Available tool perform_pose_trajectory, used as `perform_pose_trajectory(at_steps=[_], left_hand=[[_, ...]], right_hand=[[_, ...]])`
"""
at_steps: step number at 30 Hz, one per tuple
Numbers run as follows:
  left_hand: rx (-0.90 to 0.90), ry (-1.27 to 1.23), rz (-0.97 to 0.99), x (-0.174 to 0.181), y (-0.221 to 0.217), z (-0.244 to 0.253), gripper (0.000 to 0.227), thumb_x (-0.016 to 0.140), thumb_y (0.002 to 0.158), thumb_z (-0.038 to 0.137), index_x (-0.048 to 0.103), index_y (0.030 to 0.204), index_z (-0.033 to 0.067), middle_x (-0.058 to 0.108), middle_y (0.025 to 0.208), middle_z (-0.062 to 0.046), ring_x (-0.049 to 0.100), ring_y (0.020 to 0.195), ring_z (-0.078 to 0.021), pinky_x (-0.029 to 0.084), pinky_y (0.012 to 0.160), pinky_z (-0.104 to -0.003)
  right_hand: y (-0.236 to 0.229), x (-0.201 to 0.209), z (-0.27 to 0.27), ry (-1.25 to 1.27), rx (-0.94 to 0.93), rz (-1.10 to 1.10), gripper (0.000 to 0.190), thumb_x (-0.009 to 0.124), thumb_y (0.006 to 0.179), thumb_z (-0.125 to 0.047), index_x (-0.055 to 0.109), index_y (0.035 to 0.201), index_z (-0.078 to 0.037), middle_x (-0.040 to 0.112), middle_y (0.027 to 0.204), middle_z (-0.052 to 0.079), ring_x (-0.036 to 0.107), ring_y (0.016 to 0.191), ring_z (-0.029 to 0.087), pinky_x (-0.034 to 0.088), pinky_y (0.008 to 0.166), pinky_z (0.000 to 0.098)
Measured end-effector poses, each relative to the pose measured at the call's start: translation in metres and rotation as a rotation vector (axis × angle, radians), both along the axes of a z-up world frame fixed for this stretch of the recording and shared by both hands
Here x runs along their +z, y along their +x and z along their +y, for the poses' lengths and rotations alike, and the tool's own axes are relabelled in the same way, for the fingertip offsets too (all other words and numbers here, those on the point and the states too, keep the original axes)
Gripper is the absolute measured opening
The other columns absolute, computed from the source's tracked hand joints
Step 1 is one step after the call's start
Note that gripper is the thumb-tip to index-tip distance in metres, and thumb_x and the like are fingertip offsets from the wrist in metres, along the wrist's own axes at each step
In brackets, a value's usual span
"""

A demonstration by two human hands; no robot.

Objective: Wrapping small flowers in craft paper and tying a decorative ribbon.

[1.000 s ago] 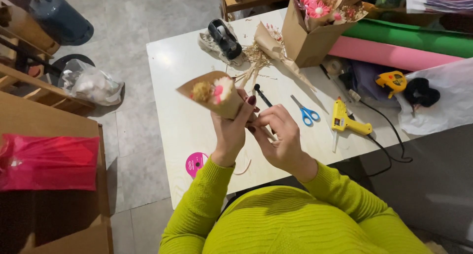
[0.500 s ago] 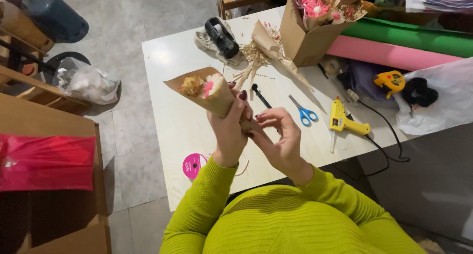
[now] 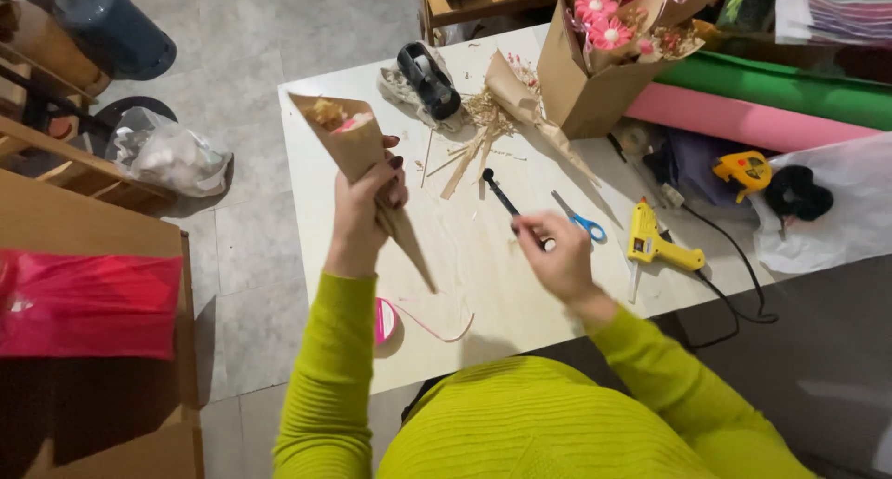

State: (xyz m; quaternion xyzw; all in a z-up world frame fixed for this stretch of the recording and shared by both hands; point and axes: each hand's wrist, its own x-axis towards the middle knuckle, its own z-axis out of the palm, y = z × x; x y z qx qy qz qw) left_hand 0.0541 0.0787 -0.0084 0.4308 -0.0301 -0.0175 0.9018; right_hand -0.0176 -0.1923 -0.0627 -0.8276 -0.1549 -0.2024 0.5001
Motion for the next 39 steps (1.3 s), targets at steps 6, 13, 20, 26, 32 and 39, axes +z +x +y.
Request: perform_pose_trajectory(at_steps=[6,13,20,26,32,39], left_hand=[[0.025,0.281,0.163,-0.044,0.085,0.016,0.025,0.069,0.084,0.006,0.061,0.108,-0.0016,0.073,0.083,-0.007,0.053,0.054,-0.0106,0.045,0.049,-0.026],[-0.067,0.314,0.277,-0.122,0.195,-0.003,0.026,0.071,0.085,0.014,0.075,0.106,-0.0023,0.064,0.071,-0.004,0.056,0.054,-0.0119,0.045,0.049,-0.027],[-0.155,0.327,0.229,-0.131,0.197,-0.007,0.029,0.070,0.083,0.010,0.070,0.111,0.0003,0.069,0.084,-0.006,0.060,0.059,-0.0139,0.050,0.053,-0.029],[-0.185,0.402,0.240,-0.134,0.192,-0.006,0.031,0.067,0.085,0.010,0.066,0.114,0.0016,0.072,0.092,-0.007,0.069,0.069,-0.0166,0.053,0.058,-0.028],[-0.194,0.368,0.228,-0.138,0.193,-0.008,0.029,0.068,0.085,0.009,0.064,0.113,0.0010,0.071,0.095,-0.006,0.072,0.076,-0.0172,0.051,0.058,-0.029],[-0.139,0.357,0.095,-0.102,0.188,0.000,0.036,0.066,0.083,0.008,0.065,0.118,0.0018,0.076,0.104,-0.003,0.074,0.073,-0.0174,0.051,0.052,-0.025]], right_hand=[[0.207,-0.049,0.019,0.050,0.008,0.179,0.013,0.077,0.091,-0.012,0.078,0.100,-0.002,0.075,0.089,0.005,0.067,0.075,0.012,0.054,0.068,0.0268],[0.415,-0.171,0.046,0.047,-0.031,0.590,0.013,0.077,0.087,-0.015,0.078,0.090,-0.003,0.072,0.077,0.005,0.063,0.065,0.012,0.050,0.058,0.0295],[0.361,-0.090,0.071,0.273,-0.102,1.075,0.016,0.075,0.089,-0.015,0.070,0.090,0.000,0.068,0.080,0.012,0.064,0.063,0.020,0.057,0.056,0.0360],[0.329,-0.114,0.052,0.745,0.139,1.089,0.009,0.063,0.094,-0.008,0.067,0.093,-0.001,0.066,0.083,0.008,0.064,0.074,0.017,0.062,0.072,0.0352],[0.303,-0.139,0.046,0.903,0.271,0.899,0.005,0.060,0.096,0.001,0.062,0.091,0.001,0.067,0.093,0.012,0.067,0.085,0.020,0.058,0.082,0.0311],[0.309,-0.162,0.043,0.972,0.278,0.831,0.006,0.060,0.096,0.002,0.061,0.090,0.001,0.068,0.097,0.015,0.070,0.092,0.025,0.061,0.087,0.0349]])
